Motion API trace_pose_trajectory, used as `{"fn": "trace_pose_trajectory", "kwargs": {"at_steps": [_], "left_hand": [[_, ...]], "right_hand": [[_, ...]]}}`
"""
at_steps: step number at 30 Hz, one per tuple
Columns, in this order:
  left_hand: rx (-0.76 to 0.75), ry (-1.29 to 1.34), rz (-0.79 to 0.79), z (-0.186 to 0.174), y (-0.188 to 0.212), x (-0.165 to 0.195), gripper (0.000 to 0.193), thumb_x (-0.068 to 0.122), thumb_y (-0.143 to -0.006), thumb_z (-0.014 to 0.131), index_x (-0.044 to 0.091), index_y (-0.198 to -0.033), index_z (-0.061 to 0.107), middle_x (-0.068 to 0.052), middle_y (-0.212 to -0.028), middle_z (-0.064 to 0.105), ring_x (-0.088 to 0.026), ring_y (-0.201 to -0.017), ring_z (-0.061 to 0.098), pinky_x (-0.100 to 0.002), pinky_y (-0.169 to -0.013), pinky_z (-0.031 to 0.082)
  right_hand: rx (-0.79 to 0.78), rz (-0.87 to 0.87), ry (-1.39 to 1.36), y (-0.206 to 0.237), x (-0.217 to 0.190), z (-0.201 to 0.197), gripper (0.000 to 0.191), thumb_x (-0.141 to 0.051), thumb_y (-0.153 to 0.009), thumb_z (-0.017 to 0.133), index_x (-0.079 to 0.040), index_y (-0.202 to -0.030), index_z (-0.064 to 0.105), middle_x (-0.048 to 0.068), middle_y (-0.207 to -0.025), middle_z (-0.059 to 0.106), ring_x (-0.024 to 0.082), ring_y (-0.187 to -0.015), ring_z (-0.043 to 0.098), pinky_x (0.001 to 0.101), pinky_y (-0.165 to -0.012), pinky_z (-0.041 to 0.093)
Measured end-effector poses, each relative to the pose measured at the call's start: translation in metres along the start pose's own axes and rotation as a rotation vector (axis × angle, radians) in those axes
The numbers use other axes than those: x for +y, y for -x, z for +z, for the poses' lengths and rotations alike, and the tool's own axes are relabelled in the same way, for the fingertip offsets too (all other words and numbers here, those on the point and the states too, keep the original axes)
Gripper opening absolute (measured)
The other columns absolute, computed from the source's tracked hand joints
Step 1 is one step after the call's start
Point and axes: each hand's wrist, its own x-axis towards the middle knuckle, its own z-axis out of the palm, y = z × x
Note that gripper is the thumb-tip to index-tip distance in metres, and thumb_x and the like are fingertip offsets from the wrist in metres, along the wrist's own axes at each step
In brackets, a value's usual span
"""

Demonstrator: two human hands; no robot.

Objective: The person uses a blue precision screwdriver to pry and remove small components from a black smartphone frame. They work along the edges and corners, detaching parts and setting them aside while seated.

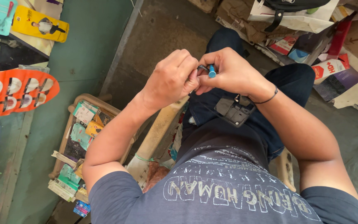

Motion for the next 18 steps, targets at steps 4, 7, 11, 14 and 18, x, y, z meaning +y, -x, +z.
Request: {"fn": "trace_pose_trajectory", "kwargs": {"at_steps": [4,7,11,14,18], "left_hand": [[0.044,0.069,-0.03,-0.0008,0.0002,-0.0004,0.018,-0.001,-0.087,0.071,0.004,-0.095,0.056,-0.01,-0.091,0.055,-0.03,-0.085,0.059,-0.041,-0.074,0.052],[0.071,0.082,-0.04,-0.0016,-0.0009,-0.0001,0.019,-0.002,-0.086,0.072,0.004,-0.095,0.056,-0.01,-0.09,0.055,-0.029,-0.083,0.06,-0.041,-0.072,0.052],[0.102,0.113,-0.059,-0.003,-0.0011,0.0008,0.019,-0.003,-0.085,0.072,0.004,-0.095,0.057,-0.009,-0.089,0.055,-0.028,-0.081,0.06,-0.04,-0.07,0.051],[0.12,0.121,-0.069,-0.0037,-0.0015,0.0014,0.018,-0.003,-0.085,0.072,0.004,-0.094,0.057,-0.008,-0.088,0.056,-0.027,-0.08,0.061,-0.039,-0.069,0.052],[0.148,0.139,-0.092,-0.0047,-0.0042,0.0023,0.014,-0.003,-0.089,0.071,0.003,-0.095,0.059,-0.009,-0.09,0.058,-0.027,-0.079,0.063,-0.037,-0.069,0.053]], "right_hand": [[-0.009,-0.004,-0.026,0.0017,0.0,0.0001,0.01,0.0,-0.089,0.069,0.007,-0.096,0.069,0.011,-0.085,0.076,0.018,-0.081,0.079,0.0273,-0.075,0.066],[-0.02,-0.014,-0.041,0.0019,0.0006,0.0006,0.01,0.001,-0.089,0.068,0.007,-0.096,0.068,0.011,-0.085,0.076,0.019,-0.082,0.079,0.0279,-0.076,0.066],[-0.037,-0.022,-0.057,0.0023,0.0019,0.001,0.01,0.001,-0.09,0.067,0.008,-0.097,0.068,0.012,-0.085,0.076,0.019,-0.082,0.079,0.0281,-0.077,0.066],[-0.045,-0.045,-0.058,0.0024,0.0026,0.0015,0.009,0.002,-0.091,0.067,0.008,-0.097,0.068,0.012,-0.086,0.074,0.02,-0.084,0.079,0.0283,-0.076,0.067],[-0.039,-0.028,-0.062,0.0031,0.0033,0.0028,0.01,0.001,-0.091,0.068,0.008,-0.097,0.068,0.012,-0.087,0.076,0.019,-0.083,0.079,0.0271,-0.076,0.066]]}}
